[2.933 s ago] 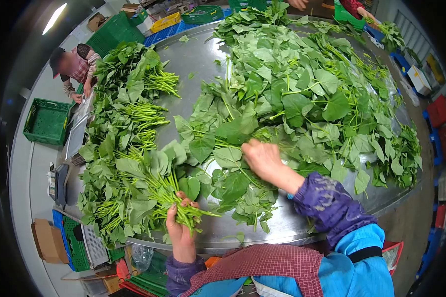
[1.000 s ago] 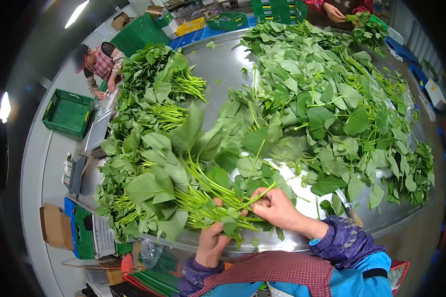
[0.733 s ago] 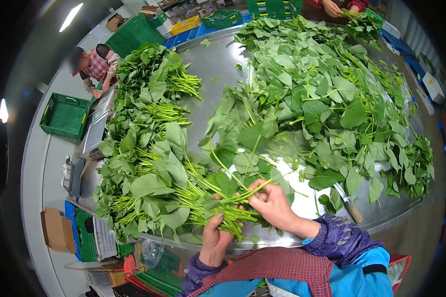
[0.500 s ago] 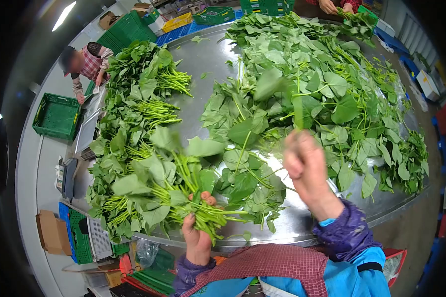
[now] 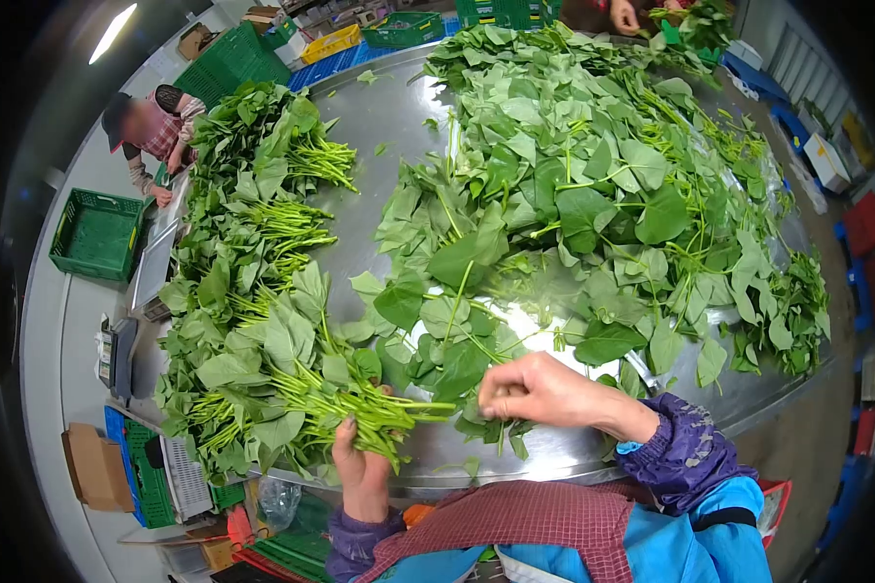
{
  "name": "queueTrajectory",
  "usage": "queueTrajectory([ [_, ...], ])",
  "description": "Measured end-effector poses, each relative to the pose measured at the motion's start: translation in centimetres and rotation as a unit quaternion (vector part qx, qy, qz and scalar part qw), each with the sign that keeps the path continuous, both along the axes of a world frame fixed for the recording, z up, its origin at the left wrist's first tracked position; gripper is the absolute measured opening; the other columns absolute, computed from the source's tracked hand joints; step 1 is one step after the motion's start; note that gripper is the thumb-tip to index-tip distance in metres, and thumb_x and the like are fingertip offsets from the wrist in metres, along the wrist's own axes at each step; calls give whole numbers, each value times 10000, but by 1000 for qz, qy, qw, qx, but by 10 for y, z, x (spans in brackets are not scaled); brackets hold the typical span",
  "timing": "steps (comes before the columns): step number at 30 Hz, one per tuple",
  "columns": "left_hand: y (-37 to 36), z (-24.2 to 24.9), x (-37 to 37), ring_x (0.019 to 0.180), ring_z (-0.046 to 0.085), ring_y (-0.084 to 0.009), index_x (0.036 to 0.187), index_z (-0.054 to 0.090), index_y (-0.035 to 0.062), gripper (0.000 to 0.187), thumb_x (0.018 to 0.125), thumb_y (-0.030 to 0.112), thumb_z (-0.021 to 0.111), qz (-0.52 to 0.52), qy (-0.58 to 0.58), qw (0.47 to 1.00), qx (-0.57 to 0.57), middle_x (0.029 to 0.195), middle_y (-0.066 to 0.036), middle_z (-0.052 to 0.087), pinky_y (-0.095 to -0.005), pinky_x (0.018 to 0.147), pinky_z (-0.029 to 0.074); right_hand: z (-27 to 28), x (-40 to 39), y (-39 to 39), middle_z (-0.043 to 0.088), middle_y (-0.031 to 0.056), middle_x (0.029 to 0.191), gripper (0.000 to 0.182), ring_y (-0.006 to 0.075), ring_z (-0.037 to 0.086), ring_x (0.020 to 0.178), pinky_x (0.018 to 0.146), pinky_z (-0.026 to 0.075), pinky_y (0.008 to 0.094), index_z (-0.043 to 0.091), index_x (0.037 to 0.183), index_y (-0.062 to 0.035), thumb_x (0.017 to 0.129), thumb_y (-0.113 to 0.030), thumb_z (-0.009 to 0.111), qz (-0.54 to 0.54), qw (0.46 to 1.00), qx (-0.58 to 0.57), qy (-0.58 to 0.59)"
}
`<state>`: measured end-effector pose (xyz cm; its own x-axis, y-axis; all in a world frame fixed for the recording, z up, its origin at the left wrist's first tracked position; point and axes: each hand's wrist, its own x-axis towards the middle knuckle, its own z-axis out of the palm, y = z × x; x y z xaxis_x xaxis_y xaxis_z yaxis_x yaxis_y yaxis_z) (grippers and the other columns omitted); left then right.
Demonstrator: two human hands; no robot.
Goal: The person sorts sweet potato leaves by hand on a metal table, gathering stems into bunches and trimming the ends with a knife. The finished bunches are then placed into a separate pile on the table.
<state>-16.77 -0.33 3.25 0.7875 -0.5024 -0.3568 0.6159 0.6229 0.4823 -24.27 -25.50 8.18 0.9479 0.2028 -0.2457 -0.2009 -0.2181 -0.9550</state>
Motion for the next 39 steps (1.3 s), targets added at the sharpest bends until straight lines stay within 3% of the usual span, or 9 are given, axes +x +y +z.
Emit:
queueTrajectory([
  [15,5,19,9,952,438,-220,1112,440,151,419,722,108,586,21,-54,998,-24,1146,-69,408,-392,872,382,-33,26,-18,603,112,698,141,280,587,647,549,452,382,599,835,-101,784,-223,548,171,938,-299,-45],
  [18,11,10,13,926,441,-208,1179,415,143,478,730,117,577,43,-37,997,-43,1138,-65,408,-385,857,385,-60,52,-19,588,132,705,166,300,592,663,534,461,410,572,769,-59,709,-212,599,-117,857,-478,-153],
  [21,18,-7,11,890,450,-201,1228,380,125,534,730,120,572,21,27,996,-77,1093,-79,422,-357,851,387,-88,69,-15,593,135,746,182,314,586,666,538,463,408,548,737,-37,691,-201,612,-115,823,-544,-121],
  [24,18,-10,8,864,458,-199,1236,358,114,556,726,130,580,-4,79,992,-102,984,-73,452,-337,841,393,-85,69,-20,579,87,689,191,254,578,603,515,451,374,547,758,-30,708,-201,616,-103,833,-516,-172],
  [26,21,-15,4,866,461,-196,1240,346,117,564,728,134,581,-16,82,992,-98,921,-57,464,-341,810,417,-45,61,-29,526,7,638,222,135,519,558,489,418,294,556,794,-40,741,-243,627,-148,985,-54,-67],
  [28,22,-20,4,861,465,-202,1232,353,128,555,727,142,584,-24,78,987,-137,902,-49,468,-343,784,431,-16,47,-39,490,-38,663,237,41,419,569,483,332,198,557,860,-63,780,-279,613,-194,963,183,44],
  [31,13,-15,6,847,475,-214,1213,370,156,541,721,157,595,-47,53,982,-173,883,-34,472,-347,738,453,-31,41,-38,456,-50,625,179,29,378,505,441,285,184,530,819,-67,802,-233,593,-215,975,48,9],
  [34,6,-5,1,803,493,-212,1183,390,178,527,706,173,613,-40,46,986,-153,873,-25,476,-344,715,463,-10,25,-27,451,-52,616,130,23,374,495,427,273,180,522,813,-66,819,-184,576,-216,952,212,-36],
  [39,6,-2,6,819,490,-167,1180,389,155,555,683,122,632,-52,60,978,-193,917,-18,482,-343,749,450,-16,23,-18,416,-72,591,125,3,331,487,422,237,183,494,772,-59,813,-138,582,-234,959,158,-37],
])
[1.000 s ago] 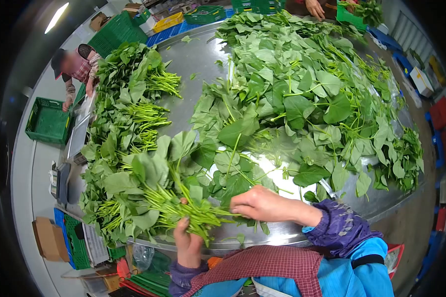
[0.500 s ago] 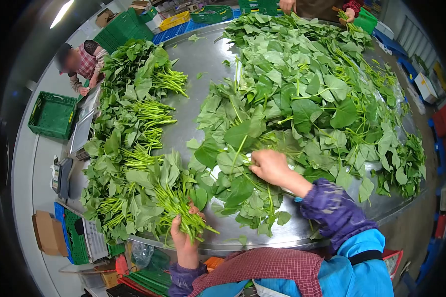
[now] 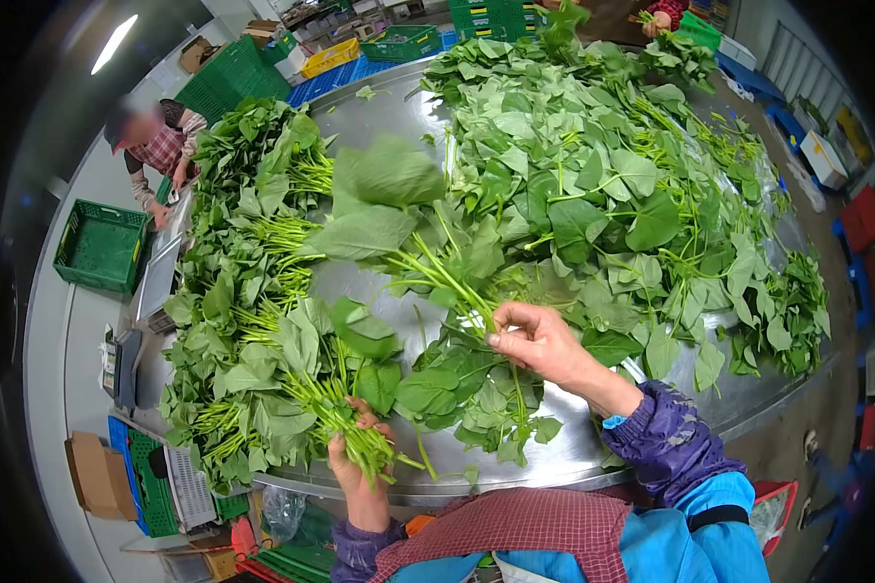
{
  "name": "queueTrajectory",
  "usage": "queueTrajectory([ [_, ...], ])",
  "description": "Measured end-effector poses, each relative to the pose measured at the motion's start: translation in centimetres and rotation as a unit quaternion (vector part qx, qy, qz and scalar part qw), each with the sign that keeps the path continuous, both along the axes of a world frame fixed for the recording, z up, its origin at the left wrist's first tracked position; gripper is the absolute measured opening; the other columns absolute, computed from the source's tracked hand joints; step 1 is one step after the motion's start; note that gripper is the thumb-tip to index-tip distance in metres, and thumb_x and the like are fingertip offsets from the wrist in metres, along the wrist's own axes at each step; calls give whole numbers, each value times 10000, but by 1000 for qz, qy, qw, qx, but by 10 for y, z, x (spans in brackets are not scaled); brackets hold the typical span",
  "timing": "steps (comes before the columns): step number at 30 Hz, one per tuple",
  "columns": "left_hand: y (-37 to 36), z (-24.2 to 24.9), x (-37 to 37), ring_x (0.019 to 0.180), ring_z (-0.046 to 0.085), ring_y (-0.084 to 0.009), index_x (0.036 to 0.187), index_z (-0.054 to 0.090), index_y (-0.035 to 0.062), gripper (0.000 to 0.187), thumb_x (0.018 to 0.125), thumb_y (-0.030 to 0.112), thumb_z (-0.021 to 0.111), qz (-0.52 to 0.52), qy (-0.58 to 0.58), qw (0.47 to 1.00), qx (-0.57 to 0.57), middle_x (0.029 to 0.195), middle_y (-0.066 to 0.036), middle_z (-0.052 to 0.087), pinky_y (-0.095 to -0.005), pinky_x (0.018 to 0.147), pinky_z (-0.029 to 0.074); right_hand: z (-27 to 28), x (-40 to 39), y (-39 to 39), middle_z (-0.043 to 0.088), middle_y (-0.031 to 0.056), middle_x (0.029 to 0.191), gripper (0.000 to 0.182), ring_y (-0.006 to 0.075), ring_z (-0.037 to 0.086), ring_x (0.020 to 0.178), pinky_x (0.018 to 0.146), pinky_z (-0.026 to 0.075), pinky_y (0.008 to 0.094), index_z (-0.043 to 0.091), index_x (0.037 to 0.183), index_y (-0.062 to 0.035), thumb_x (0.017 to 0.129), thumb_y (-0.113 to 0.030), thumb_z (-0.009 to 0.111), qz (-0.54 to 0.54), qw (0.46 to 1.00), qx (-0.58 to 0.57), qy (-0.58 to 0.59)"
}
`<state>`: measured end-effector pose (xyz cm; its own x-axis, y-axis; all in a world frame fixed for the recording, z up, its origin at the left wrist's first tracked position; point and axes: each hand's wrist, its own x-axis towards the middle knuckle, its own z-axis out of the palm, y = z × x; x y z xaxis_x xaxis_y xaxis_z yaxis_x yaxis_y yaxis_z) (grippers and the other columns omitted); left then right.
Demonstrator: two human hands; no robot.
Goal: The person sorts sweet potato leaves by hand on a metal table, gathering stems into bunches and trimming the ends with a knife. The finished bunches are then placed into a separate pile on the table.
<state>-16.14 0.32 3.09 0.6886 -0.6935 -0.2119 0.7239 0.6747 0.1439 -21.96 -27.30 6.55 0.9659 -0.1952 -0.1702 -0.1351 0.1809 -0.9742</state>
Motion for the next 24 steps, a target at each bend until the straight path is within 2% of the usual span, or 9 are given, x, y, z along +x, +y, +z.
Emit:
queueTrajectory([
  [2,1,2,-4,836,487,-156,1179,390,151,566,675,100,640,-3,18,999,-28,937,-16,483,-346,765,444,-1,-3,9,402,-77,587,125,0,316,486,426,228,184,488,766,-57,804,-122,588,-2,1000,3,2],
  [6,-19,7,-10,912,484,-205,1191,383,141,616,647,48,656,44,-66,996,29,1041,-14,489,-393,844,419,-2,-2,29,385,-55,604,123,30,313,470,435,247,191,487,758,-55,730,-51,607,-45,978,-185,-80],
  [7,-22,7,-12,957,477,-246,1208,375,140,646,636,25,651,34,-98,994,31,1068,-28,491,-418,876,409,-3,-1,34,405,-36,619,129,46,335,460,431,267,200,490,759,-51,711,-39,610,-56,953,-270,-127],
  [9,-25,17,-18,1040,464,-267,1210,369,103,643,638,-5,641,30,-102,990,90,1131,-61,476,-411,932,379,-2,-1,48,468,51,671,171,168,493,466,413,390,305,498,762,-57,646,-50,623,-66,879,-430,-195],
  [11,-31,21,-18,1127,419,-287,1189,374,114,624,636,-12,635,-28,-144,973,175,1202,-105,432,-416,960,360,-1,-7,57,446,64,683,183,205,517,478,393,409,324,472,741,-74,636,-81,621,2,804,-557,-208],
  [12,-30,21,-20,1185,379,-310,1193,376,57,601,648,-16,619,-15,-147,969,198,1210,-162,428,-432,967,355,2,-10,61,414,50,673,172,188,521,469,364,402,309,449,722,-93,644,-100,602,22,780,-590,-208],
  [15,-25,13,-21,1138,429,-311,1195,373,-11,569,670,-11,592,-44,-120,950,286,1189,-164,453,-422,947,379,-3,-10,58,404,38,652,144,164,521,467,367,401,293,449,718,-103,653,-117,576,47,758,-601,-249],
  [21,-29,7,-21,1067,483,-272,1223,355,-24,578,688,-11,573,-33,-94,972,215,1152,-150,483,-411,948,371,-3,-15,64,382,29,627,123,130,517,490,375,400,259,449,723,-112,658,-132,552,67,752,-598,-268],
  [24,-21,1,-23,1055,486,-266,1220,355,-28,585,684,22,583,-45,-94,963,247,1122,-144,499,-398,938,378,-1,-16,59,417,29,655,122,157,536,519,409,415,283,496,770,-106,677,-117,574,132,770,-574,-247],
])
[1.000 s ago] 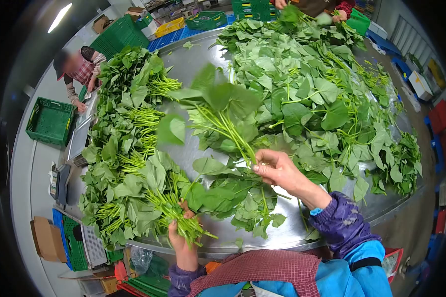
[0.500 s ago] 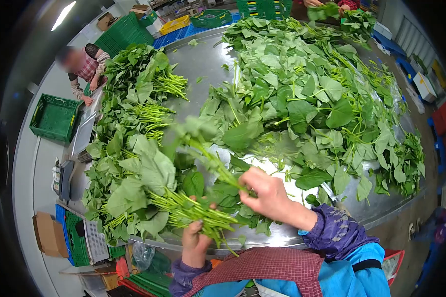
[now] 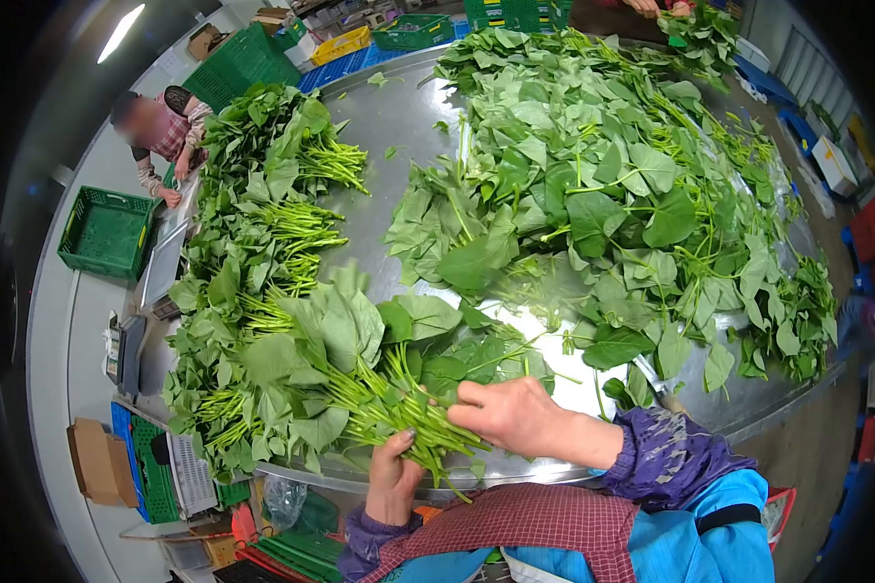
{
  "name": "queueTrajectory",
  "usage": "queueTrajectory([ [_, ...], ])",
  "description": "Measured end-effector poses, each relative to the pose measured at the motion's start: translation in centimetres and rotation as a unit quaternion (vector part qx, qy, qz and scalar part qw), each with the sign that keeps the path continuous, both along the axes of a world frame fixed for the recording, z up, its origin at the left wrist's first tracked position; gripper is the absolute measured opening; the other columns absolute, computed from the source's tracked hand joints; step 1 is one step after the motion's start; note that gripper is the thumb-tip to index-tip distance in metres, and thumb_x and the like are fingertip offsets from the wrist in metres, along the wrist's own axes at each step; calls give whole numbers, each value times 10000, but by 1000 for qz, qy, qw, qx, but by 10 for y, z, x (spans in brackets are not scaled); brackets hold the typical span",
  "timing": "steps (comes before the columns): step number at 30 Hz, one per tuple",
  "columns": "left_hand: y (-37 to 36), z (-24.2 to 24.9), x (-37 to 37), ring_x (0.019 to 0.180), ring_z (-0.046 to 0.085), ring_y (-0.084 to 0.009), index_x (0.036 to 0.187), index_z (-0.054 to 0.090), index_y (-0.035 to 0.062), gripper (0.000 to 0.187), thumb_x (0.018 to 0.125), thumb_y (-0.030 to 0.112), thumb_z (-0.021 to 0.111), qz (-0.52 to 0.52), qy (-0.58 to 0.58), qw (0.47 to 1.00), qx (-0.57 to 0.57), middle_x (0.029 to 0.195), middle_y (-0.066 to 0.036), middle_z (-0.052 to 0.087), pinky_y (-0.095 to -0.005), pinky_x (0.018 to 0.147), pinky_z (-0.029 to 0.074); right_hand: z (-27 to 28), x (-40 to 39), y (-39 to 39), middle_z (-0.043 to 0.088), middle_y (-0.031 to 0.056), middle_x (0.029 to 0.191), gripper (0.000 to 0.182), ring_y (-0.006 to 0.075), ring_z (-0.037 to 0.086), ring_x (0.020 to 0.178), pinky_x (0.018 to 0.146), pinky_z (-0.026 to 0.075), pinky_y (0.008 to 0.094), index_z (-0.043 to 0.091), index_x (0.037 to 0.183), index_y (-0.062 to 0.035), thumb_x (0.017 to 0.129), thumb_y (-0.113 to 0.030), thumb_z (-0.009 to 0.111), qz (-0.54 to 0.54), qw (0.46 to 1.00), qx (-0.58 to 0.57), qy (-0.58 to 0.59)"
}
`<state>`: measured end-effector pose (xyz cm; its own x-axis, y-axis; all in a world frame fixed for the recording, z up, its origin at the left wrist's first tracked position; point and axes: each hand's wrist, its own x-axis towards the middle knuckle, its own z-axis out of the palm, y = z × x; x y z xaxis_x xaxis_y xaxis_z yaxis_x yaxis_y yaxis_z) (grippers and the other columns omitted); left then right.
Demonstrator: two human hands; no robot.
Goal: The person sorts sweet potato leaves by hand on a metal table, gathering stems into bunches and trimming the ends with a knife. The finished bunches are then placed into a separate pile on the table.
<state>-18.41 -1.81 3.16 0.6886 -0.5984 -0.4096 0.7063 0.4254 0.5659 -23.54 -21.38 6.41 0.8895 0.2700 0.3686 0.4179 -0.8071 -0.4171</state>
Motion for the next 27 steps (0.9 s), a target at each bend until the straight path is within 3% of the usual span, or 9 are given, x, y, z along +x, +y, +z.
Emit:
queueTrajectory([
  [5,6,-17,-3,1106,445,-258,1207,383,32,596,660,42,620,24,3,998,-61,1149,-114,476,-415,963,352,-1,11,-8,541,35,734,177,196,531,535,469,397,327,571,890,-104,729,-143,633,20,943,283,175],
  [9,9,-13,-2,1131,418,-255,1189,408,92,603,638,63,652,13,-56,995,-84,1181,-85,447,-442,984,324,-14,12,-2,533,34,642,155,113,495,525,480,382,275,571,901,-66,796,-178,589,-58,835,422,348],
  [13,12,-10,-3,1103,432,-233,1184,398,26,621,628,81,668,-47,-98,993,-54,1148,-103,455,-380,967,329,-10,8,5,559,63,647,191,125,472,507,479,378,278,578,854,-18,812,-204,578,32,879,381,286],
  [18,8,-4,-2,1057,433,-211,1100,429,25,527,631,92,661,-61,-73,992,-82,1052,-74,457,-362,959,326,-1,3,9,564,47,674,188,115,475,533,483,380,262,578,838,-5,825,-193,570,-8,903,366,227],
  [20,9,-7,-5,1026,434,-211,1067,431,34,495,631,93,657,-38,-52,992,-107,983,-54,443,-358,960,320,-1,0,14,519,-3,645,196,85,455,538,469,361,240,553,870,-8,848,-203,548,-87,809,537,222],
  [23,7,-3,-5,992,462,-200,1105,438,105,528,628,52,658,-64,-31,982,-174,979,-18,447,-421,959,334,11,-2,23,461,-36,625,184,57,418,513,444,329,207,524,882,-23,866,-206,523,-63,768,618,158],
  [24,10,-2,-6,992,462,-200,1105,438,105,528,628,52,658,-63,-31,982,-173,979,-18,447,-421,959,334,32,-7,17,426,-43,588,177,46,385,477,419,299,190,506,865,-46,877,-223,496,-148,643,709,247],
  [26,19,0,-7,955,476,-153,1155,461,169,569,641,31,661,-52,-81,965,-245,917,35,455,-449,978,304,40,-1,-29,399,-60,537,231,39,366,449,392,266,181,494,848,-68,888,-294,463,-214,684,692,86],
  [27,25,-3,-7,955,476,-153,1155,461,169,569,641,31,661,-53,-82,965,-245,917,35,455,-449,978,304,37,0,-54,443,-38,601,235,33,353,441,378,249,170,481,872,-64,892,-298,464,-211,643,735,41],
])
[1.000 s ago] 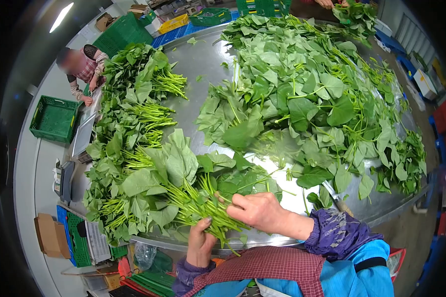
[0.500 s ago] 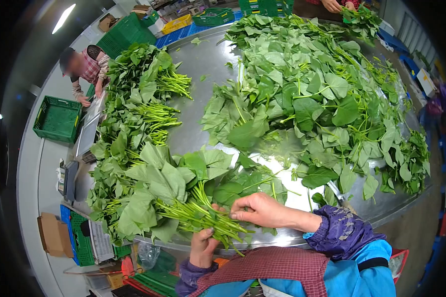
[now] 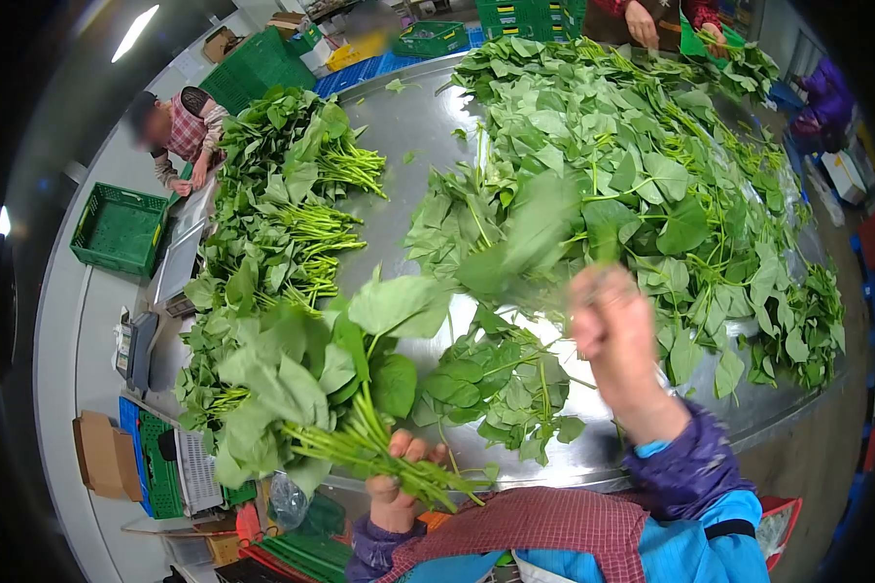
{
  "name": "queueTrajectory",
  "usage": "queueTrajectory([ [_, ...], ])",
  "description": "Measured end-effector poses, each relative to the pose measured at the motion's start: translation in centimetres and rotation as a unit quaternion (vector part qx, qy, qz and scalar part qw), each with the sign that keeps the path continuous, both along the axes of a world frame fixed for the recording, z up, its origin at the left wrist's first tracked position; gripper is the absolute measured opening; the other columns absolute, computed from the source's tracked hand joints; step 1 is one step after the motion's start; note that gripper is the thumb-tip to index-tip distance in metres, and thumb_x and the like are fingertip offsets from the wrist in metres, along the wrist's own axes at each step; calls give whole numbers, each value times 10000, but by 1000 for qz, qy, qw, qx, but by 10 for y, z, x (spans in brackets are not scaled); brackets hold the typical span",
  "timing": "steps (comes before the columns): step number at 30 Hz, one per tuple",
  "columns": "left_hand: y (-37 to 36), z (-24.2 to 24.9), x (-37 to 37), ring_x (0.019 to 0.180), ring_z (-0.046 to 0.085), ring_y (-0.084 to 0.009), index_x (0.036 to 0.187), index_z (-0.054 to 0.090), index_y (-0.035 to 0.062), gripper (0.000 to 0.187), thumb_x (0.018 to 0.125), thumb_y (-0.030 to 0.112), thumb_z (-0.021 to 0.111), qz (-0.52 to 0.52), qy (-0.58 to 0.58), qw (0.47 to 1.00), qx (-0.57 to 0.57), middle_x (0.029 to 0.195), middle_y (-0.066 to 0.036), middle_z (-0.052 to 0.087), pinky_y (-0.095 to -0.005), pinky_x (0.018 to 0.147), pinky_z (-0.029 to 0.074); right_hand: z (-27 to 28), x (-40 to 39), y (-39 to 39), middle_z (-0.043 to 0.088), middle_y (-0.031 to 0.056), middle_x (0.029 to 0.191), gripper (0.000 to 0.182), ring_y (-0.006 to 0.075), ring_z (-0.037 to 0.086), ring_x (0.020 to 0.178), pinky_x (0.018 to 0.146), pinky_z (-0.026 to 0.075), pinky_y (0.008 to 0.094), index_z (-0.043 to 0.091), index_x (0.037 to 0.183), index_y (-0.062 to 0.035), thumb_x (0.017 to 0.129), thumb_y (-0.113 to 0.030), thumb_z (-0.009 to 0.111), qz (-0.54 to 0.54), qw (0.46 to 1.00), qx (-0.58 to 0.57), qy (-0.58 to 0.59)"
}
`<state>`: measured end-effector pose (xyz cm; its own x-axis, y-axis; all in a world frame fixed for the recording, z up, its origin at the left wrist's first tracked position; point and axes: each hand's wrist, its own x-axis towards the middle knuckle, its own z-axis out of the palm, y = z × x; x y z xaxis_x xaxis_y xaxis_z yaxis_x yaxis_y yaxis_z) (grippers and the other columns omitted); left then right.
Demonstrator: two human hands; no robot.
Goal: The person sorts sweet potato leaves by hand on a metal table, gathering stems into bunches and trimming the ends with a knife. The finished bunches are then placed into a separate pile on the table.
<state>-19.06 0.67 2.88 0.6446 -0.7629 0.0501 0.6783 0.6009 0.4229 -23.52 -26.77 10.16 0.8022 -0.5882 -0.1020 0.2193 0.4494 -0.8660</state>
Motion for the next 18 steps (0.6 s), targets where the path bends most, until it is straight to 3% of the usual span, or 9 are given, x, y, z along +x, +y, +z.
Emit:
queueTrajectory([
  [2,11,-6,1,912,492,-123,1189,463,226,611,652,17,668,-1,-5,1000,-29,862,68,456,-476,982,286,12,3,-23,496,0,800,214,24,327,430,361,259,160,475,938,-62,909,-270,435,-43,988,52,-138],
  [4,13,-5,2,886,504,-124,1188,458,231,613,656,26,684,5,4,1000,-24,855,75,463,-480,982,284,20,5,-11,525,7,819,251,26,351,440,362,273,155,481,1009,-69,899,-293,452,-9,990,63,-127],
  [6,10,-8,5,882,506,-125,1181,466,230,605,655,37,695,-8,4,999,-42,849,66,470,-491,981,285,7,4,13,552,12,796,253,26,386,459,363,278,155,504,1044,-73,883,-268,487,88,996,-10,-19],
  [10,3,-4,5,884,506,-130,1169,473,222,586,659,38,697,-37,-18,999,-25,845,60,477,-497,980,289,-14,14,57,543,-34,669,158,4,396,513,426,313,164,577,936,-46,831,-163,555,309,944,-87,73],
  [12,-1,-2,2,892,480,-172,999,493,106,415,635,104,692,-31,-31,998,48,844,31,453,-503,975,283,-22,23,74,541,-32,662,178,-1,382,538,459,320,165,576,934,-38,818,-173,582,347,922,-164,47],
  [14,-5,-5,-1,888,476,-183,980,484,78,424,623,126,707,-30,-38,998,42,849,18,452,-488,963,300,-10,31,83,572,9,625,190,15,471,501,424,360,168,558,877,-12,816,-190,588,337,917,-213,25],
  [16,-14,5,-1,885,471,-180,976,486,78,443,606,142,720,-28,-40,994,94,842,9,448,-451,942,318,8,35,86,600,62,588,216,78,562,461,374,414,190,525,796,6,816,-200,585,422,895,-83,116],
  [17,-11,-7,-1,888,483,-185,1006,490,69,442,615,91,697,-19,-62,994,84,886,-6,482,-404,891,359,9,35,88,597,97,543,238,145,598,444,343,448,222,493,747,9,817,-200,581,404,898,-121,122],
  [18,29,-53,-18,890,499,-196,1054,485,59,455,632,32,653,40,-7,971,234,951,-26,515,-362,841,394,5,35,89,596,98,542,236,134,592,444,347,453,231,492,758,12,817,-198,583,393,901,-151,102],
])
